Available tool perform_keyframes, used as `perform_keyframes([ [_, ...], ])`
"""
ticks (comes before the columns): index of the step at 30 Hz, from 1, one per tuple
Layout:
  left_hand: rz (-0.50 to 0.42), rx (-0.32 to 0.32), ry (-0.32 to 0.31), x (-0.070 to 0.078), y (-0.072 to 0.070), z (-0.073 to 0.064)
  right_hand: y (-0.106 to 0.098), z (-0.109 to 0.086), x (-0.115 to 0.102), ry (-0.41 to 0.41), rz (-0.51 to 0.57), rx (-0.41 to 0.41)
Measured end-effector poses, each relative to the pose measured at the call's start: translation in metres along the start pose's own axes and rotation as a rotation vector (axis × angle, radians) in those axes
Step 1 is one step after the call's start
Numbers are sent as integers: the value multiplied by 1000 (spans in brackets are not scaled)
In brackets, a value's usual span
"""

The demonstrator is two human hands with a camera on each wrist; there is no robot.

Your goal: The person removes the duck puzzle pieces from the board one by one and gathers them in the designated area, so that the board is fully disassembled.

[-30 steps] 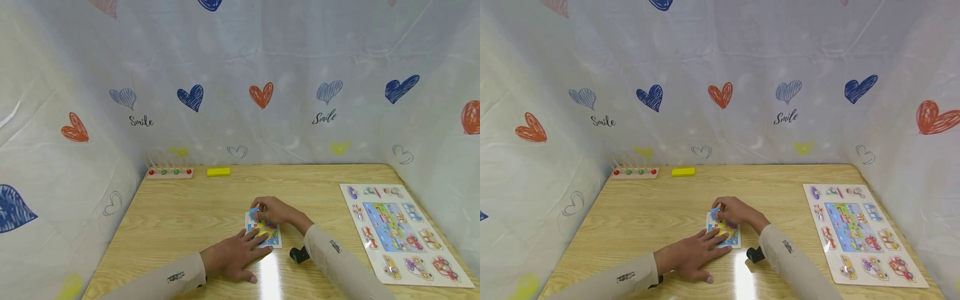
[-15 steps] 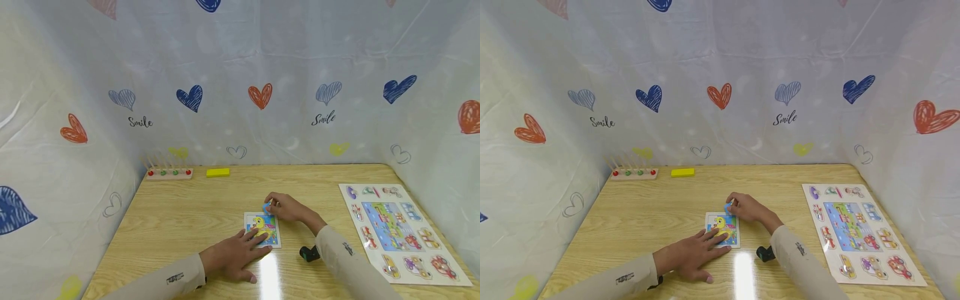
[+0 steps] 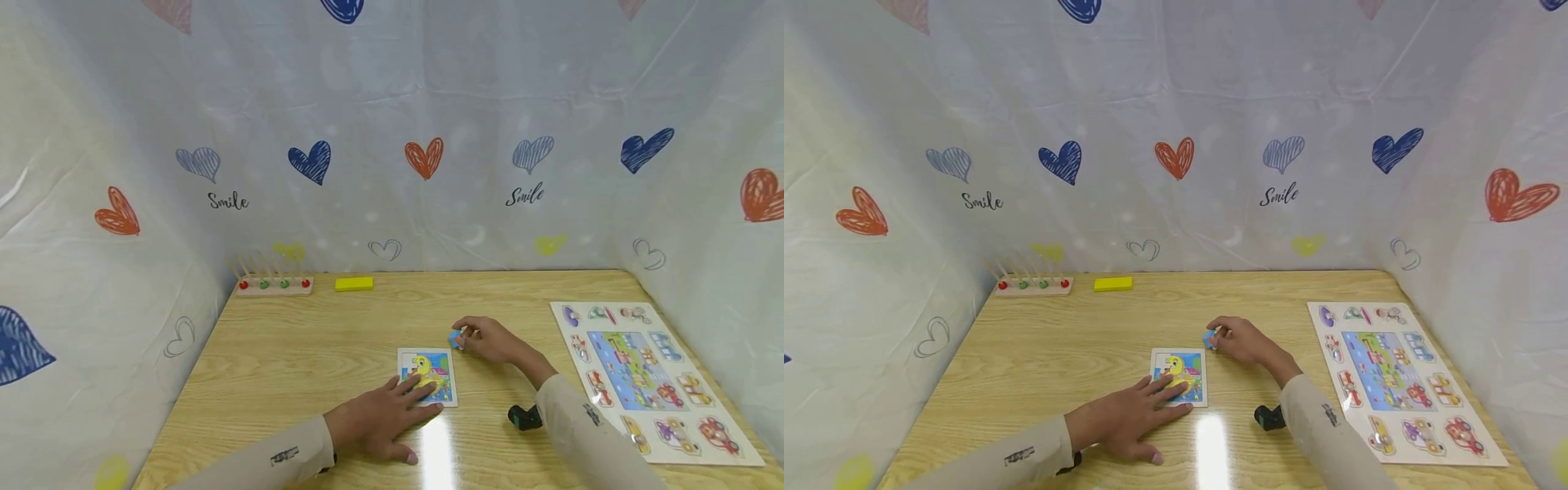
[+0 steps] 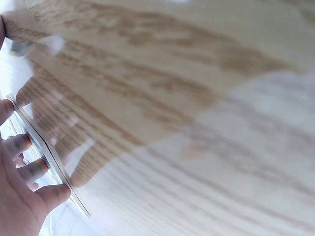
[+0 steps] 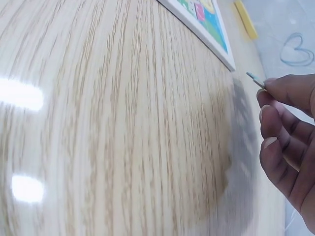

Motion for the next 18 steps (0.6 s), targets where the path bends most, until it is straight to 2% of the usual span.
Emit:
perform_keyframes([
  [9,-23,19,3,0,0,0,-7,-7,9,46,58,55],
  [12,-40,17,4,-1,1,0,-7,-9,11,54,42,67],
  [18,-19,25,5,-1,2,-1,-8,-11,13,74,-6,95],
])
Point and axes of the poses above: each hand's wrist, its own z-axis towards the middle knuckle, its own y-axis out of the palm, x = y × z, the point moved 4 cm from there along z, towards the middle knuckle, and after that the axes turned 6 degrees about -y, right-handed, at the moved point
